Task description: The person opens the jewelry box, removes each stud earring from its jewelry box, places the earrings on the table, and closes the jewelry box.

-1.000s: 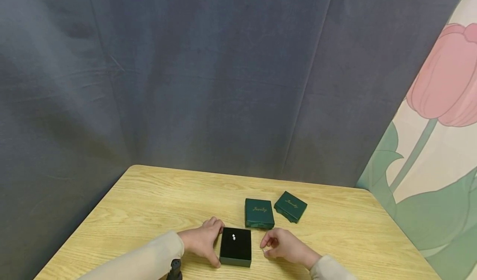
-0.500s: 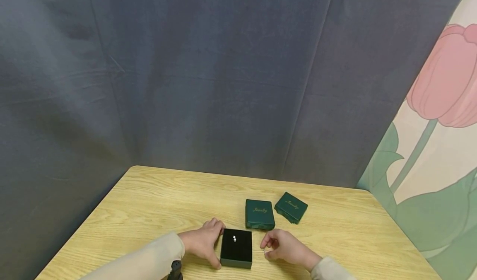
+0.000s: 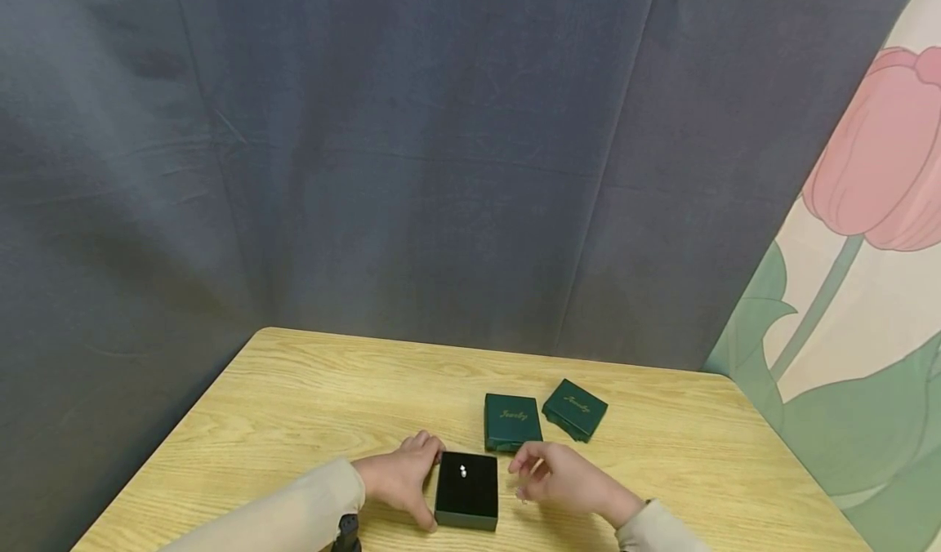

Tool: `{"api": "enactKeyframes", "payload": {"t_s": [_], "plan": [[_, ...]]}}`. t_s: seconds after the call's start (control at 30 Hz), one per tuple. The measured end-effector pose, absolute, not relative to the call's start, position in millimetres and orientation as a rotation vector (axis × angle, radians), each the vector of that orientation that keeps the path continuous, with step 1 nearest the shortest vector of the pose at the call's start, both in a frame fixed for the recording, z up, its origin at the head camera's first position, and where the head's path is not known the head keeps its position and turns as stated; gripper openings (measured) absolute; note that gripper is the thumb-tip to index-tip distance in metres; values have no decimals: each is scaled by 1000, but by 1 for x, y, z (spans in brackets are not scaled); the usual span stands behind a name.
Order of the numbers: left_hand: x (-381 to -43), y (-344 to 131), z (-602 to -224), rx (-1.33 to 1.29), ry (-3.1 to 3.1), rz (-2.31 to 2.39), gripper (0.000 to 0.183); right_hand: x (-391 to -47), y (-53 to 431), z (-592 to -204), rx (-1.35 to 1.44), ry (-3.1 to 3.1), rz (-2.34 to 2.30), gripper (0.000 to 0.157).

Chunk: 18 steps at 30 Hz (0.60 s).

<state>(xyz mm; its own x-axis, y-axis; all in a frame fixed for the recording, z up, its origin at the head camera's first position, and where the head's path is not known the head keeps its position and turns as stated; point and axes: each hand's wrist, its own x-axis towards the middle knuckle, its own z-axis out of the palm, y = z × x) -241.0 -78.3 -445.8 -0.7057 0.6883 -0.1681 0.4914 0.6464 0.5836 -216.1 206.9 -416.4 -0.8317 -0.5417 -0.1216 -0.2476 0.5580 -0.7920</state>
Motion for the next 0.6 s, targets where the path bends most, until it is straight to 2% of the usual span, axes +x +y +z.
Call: {"api": "enactKeyframes", "payload": {"t_s": [0.1,0.4,0.6], "plan": [[-241,-79,-446,938,2492,723,72,-215,200,-402,-685,2479,-1222,25],[-241,-80,-444,928,2497,724,74,-212,175,-388,-797,2457,-1390,64],[-240,-80,-445,937,2504,708,75,-212,163,-405,-825,2431,-1203,64]]}}
